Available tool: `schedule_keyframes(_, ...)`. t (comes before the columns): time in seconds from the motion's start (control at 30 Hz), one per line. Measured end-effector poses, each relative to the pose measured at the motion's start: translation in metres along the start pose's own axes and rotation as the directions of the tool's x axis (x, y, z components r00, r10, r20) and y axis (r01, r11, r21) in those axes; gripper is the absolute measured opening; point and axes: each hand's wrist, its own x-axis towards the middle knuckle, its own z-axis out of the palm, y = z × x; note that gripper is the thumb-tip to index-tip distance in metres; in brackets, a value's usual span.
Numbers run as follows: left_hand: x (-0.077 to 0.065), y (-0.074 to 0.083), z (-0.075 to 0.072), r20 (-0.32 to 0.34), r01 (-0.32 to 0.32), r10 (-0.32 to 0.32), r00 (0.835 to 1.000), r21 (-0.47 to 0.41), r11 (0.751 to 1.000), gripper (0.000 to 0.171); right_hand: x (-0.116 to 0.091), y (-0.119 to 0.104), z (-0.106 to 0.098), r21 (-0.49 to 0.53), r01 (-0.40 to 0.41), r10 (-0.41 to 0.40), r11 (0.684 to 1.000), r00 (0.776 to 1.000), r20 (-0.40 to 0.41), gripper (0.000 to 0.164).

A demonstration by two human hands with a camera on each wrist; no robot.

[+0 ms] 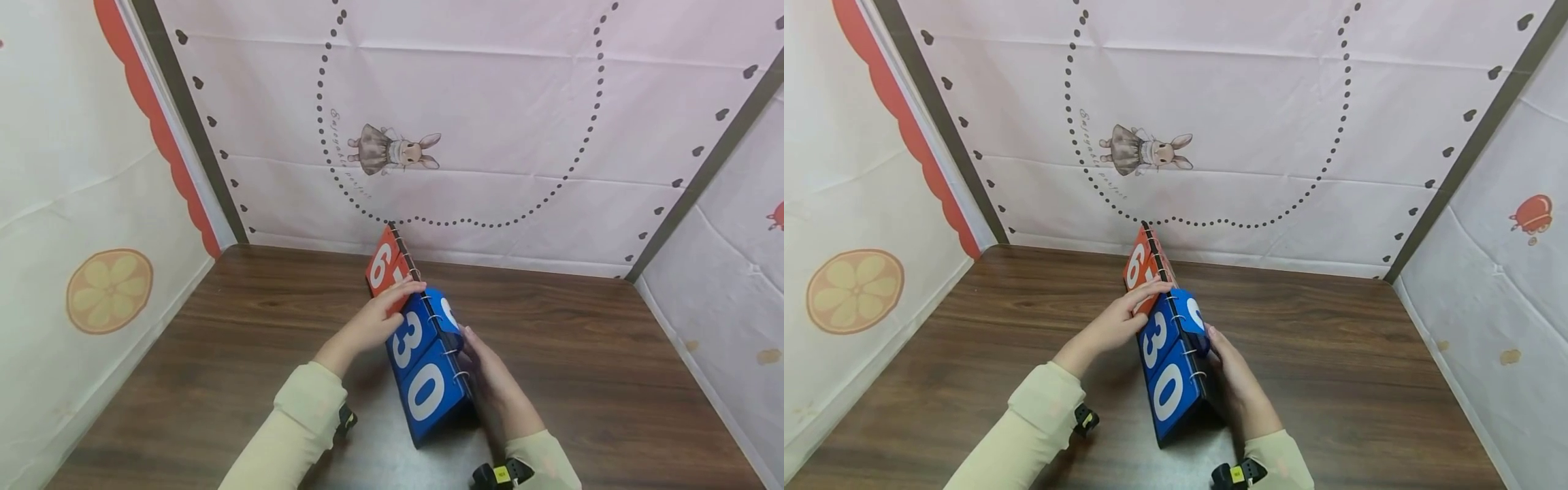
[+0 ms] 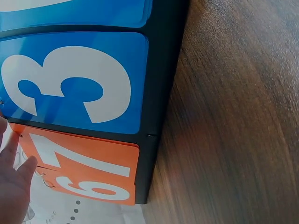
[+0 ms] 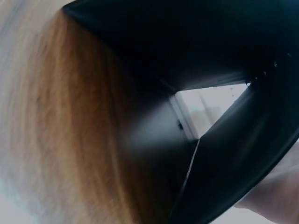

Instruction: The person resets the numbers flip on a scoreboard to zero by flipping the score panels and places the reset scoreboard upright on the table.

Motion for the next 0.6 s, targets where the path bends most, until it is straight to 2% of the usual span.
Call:
schedule_keyframes(0.1, 0.001, 0.000, 0.000, 0.004, 0.002, -0.002, 1.000, 0.005, 1.000, 0.055, -0.001, -0.003, -0.002, 0.044, 0.047, -0.044, 0.998, 0.997, -0.070, 0.072)
schedule_keyframes(0.17, 0.001, 0.001, 0.000, 0.006, -0.006, 0.006, 1.000, 0.012, 1.000, 0.055, -0.001, -0.005, -0.005, 0.131, 0.083, -0.069, 0.988, 0.991, -0.113, 0.067)
schedule_keyframes(0.23, 0.001, 0.001, 0.000, 0.007, -0.014, 0.014, 1.000, 0.016, 1.000, 0.055, -0.001, -0.008, -0.009, 0.219, 0.123, -0.089, 0.968, 0.983, -0.158, 0.063)
schedule_keyframes(0.33, 0.001, 0.002, -0.001, 0.002, -0.032, 0.032, 0.999, 0.017, 0.999, 0.053, -0.002, -0.013, -0.016, 0.383, 0.155, -0.076, 0.910, 0.974, -0.215, 0.059)
schedule_keyframes(0.4, 0.001, 0.001, -0.001, -0.004, -0.043, 0.043, 0.999, 0.012, 0.999, 0.050, -0.003, -0.016, -0.020, 0.513, 0.164, -0.046, 0.842, 0.971, -0.234, 0.056)
schedule_keyframes(0.47, 0.001, 0.001, 0.000, -0.010, -0.061, 0.061, 0.998, 0.011, 0.998, 0.048, -0.005, -0.019, -0.024, 0.658, 0.170, -0.029, 0.733, 0.975, -0.219, 0.053)
schedule_keyframes(0.53, 0.002, 0.001, 0.000, -0.014, -0.075, 0.075, 0.997, 0.011, 0.997, 0.046, -0.008, -0.021, -0.025, 0.766, 0.162, -0.053, 0.623, 0.985, -0.165, 0.050)
schedule_keyframes(0.57, 0.002, 0.001, 0.000, -0.015, -0.078, 0.079, 0.997, 0.013, 0.997, 0.045, -0.010, -0.021, -0.025, 0.792, 0.153, -0.094, 0.592, 0.988, -0.121, 0.047)
schedule_keyframes(0.6, 0.002, 0.001, 0.000, -0.015, -0.082, 0.082, 0.997, 0.013, 0.997, 0.045, -0.012, -0.021, -0.024, 0.790, 0.142, -0.145, 0.596, 0.987, -0.068, 0.045)
